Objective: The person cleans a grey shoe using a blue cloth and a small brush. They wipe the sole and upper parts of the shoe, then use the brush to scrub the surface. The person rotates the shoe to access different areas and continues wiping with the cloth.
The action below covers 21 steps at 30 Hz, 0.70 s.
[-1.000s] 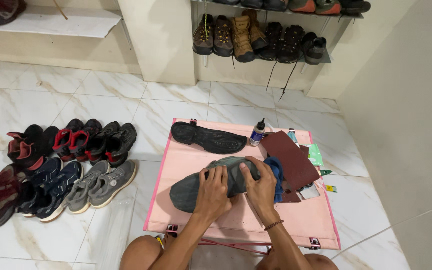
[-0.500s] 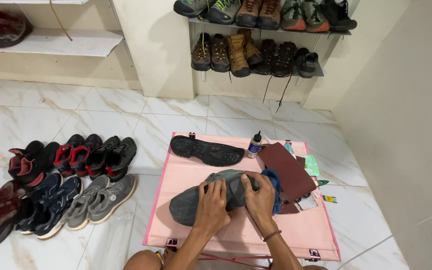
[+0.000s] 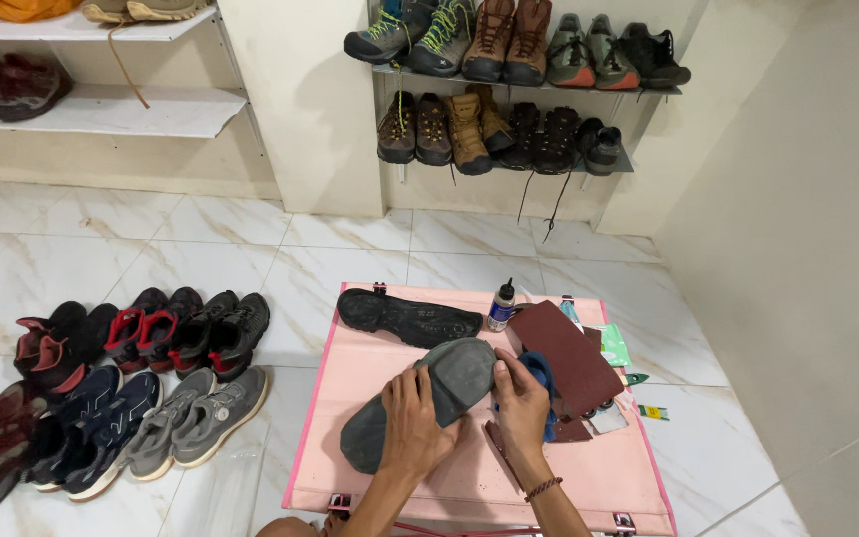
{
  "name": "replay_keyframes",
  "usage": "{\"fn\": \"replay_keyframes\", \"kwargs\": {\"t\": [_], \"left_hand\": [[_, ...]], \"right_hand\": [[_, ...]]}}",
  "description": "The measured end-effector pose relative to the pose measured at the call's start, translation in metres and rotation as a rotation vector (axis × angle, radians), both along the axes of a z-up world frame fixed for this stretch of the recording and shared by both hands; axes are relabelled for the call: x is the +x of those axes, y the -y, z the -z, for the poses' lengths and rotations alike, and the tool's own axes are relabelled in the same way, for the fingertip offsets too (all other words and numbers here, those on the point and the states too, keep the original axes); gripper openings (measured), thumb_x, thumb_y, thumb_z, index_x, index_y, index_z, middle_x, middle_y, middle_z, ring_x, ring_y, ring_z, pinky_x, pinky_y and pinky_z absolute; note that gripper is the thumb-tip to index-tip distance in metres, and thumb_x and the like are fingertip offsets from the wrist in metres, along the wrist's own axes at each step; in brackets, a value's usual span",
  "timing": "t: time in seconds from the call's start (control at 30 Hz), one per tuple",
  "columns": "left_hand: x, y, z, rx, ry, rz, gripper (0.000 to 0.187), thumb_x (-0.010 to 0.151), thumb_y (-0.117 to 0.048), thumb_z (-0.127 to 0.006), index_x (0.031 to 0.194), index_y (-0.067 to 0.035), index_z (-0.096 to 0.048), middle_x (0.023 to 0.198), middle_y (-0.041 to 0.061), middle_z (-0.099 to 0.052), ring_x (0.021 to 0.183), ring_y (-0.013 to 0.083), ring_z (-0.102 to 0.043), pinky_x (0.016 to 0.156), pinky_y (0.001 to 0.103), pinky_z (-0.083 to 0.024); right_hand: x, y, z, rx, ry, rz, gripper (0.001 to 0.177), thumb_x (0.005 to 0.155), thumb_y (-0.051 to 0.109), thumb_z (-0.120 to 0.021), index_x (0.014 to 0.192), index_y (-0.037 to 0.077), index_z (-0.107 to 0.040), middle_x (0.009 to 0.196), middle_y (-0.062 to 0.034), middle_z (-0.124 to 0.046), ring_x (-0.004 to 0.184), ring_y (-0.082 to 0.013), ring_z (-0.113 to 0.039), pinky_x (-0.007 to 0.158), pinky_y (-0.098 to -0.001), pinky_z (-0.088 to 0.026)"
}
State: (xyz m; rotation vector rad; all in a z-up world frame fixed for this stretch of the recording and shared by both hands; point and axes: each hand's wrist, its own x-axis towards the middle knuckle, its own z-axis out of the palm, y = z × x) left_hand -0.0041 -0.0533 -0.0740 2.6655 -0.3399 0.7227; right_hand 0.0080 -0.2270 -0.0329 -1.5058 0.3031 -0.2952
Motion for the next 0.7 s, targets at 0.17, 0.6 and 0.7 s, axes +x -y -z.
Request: {"fn": "replay_keyframes", "kwargs": {"t": [0.17, 0.6, 0.7], "left_hand": [[-0.007, 0.001, -0.015, -0.106, -0.039, 0.038, 0.101, 0.081, -0.048, -0.095, 0.153, -0.005, -0.039, 0.135, 0.02, -0.057, 0.12, 0.0406, -0.057, 0.107, 0.058, -0.045], [-0.001, -0.006, 0.0, 0.199, 0.015, 0.11, 0.087, 0.1, -0.055, -0.077, 0.176, -0.038, -0.037, 0.156, 0.036, -0.049, 0.128, 0.0511, -0.055, 0.102, 0.067, -0.046], [-0.004, -0.008, -0.001, 0.097, 0.075, 0.125, 0.074, 0.099, -0.054, -0.079, 0.164, -0.029, -0.053, 0.153, 0.036, -0.054, 0.123, 0.0518, -0.059, 0.098, 0.068, -0.048]], "right_hand": [[0.003, 0.001, 0.009, -0.065, 0.013, 0.005, 0.049, 0.102, 0.039, -0.07, 0.14, 0.01, -0.082, 0.131, -0.0108, -0.086, 0.111, -0.0219, -0.081, 0.085, -0.0396, -0.071], [-0.002, 0.019, -0.022, 0.01, -0.011, -0.106, 0.041, 0.107, 0.027, -0.067, 0.134, 0.0, -0.081, 0.139, -0.0166, -0.081, 0.127, -0.0319, -0.079, 0.103, -0.0475, -0.073], [-0.024, 0.027, -0.052, -0.222, -0.338, 0.007, 0.026, 0.109, 0.016, -0.066, 0.112, -0.002, -0.085, 0.102, -0.0171, -0.087, 0.095, -0.0298, -0.087, 0.079, -0.0455, -0.076]]}}
